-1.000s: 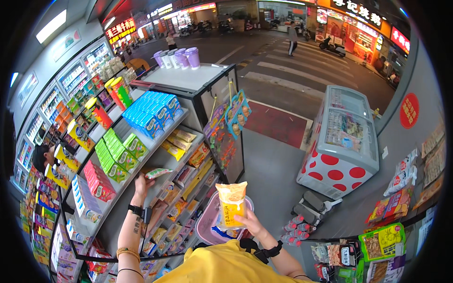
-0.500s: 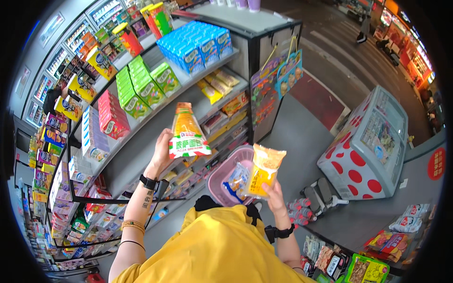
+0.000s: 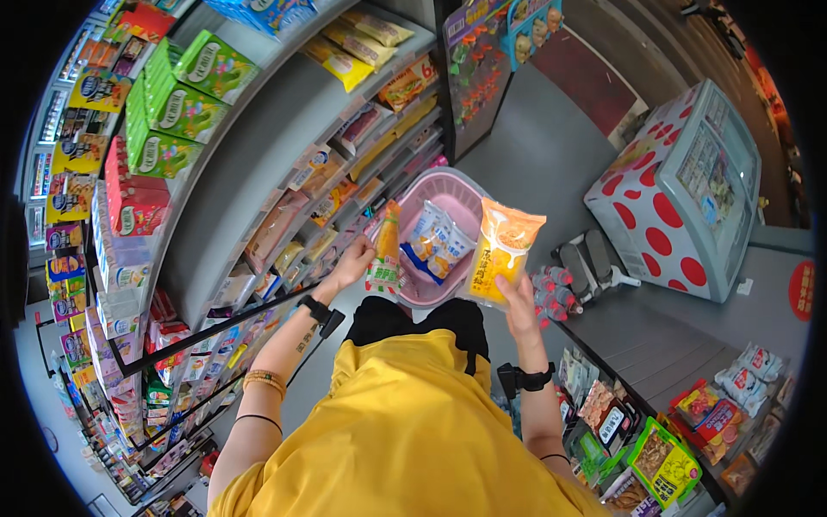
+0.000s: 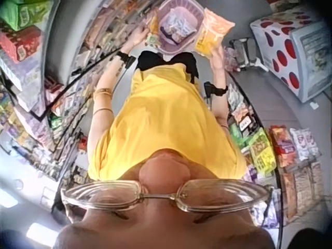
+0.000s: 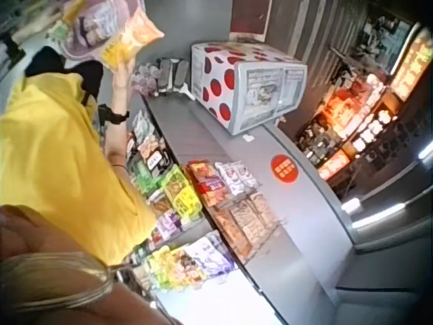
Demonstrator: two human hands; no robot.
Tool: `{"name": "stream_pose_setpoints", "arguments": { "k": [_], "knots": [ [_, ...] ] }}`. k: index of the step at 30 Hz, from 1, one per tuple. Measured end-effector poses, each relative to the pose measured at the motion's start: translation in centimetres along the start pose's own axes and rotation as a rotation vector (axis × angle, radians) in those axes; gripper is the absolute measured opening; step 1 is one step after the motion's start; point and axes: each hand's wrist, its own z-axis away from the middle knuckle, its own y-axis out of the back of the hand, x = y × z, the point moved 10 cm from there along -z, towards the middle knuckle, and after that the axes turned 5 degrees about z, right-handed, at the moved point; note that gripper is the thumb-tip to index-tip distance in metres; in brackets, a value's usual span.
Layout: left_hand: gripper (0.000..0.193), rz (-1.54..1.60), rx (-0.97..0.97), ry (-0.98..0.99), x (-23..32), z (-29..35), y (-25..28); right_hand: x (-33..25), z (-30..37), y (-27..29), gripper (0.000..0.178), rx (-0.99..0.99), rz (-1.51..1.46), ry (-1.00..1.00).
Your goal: Selecting various food items from supermarket shelves and placing them into a shopping basket.
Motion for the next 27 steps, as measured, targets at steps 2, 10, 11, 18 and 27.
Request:
{"name": "stream_pose_setpoints", "arguments": {
  "k": [2, 10, 11, 18, 27],
  "knots": [
    [0.016, -0.012, -0.019, 0.027, -1.5, -1.2, -1.9, 0.3, 0.4, 0.3, 0.049, 0.035, 0.011, -0.014],
    [0.02, -0.194, -0.065, -0.02, -6.0, -8.2, -7.7, 3.8, 3.0, 3.6, 0.048, 0.251, 0.1, -0.087],
    [0.019, -0.226, -0.061, -0.025, -6.2, -8.8, -8.1, 4.3, 3.4, 4.1, 0.047, 0.281, 0.116, -0.1],
    [0.019, -0.194, -0.072, -0.072, -10.1, -11.9, -11.3, 5.7, 5.0, 3.5, 0.045, 0.335, 0.235, -0.189],
    [0.015, -0.143, -0.193, -0.052, -12.7, -13.7, -11.8, 9.7, 2.1, 2.0, 0.047, 0.235, 0.198, -0.322]
  ]
}}
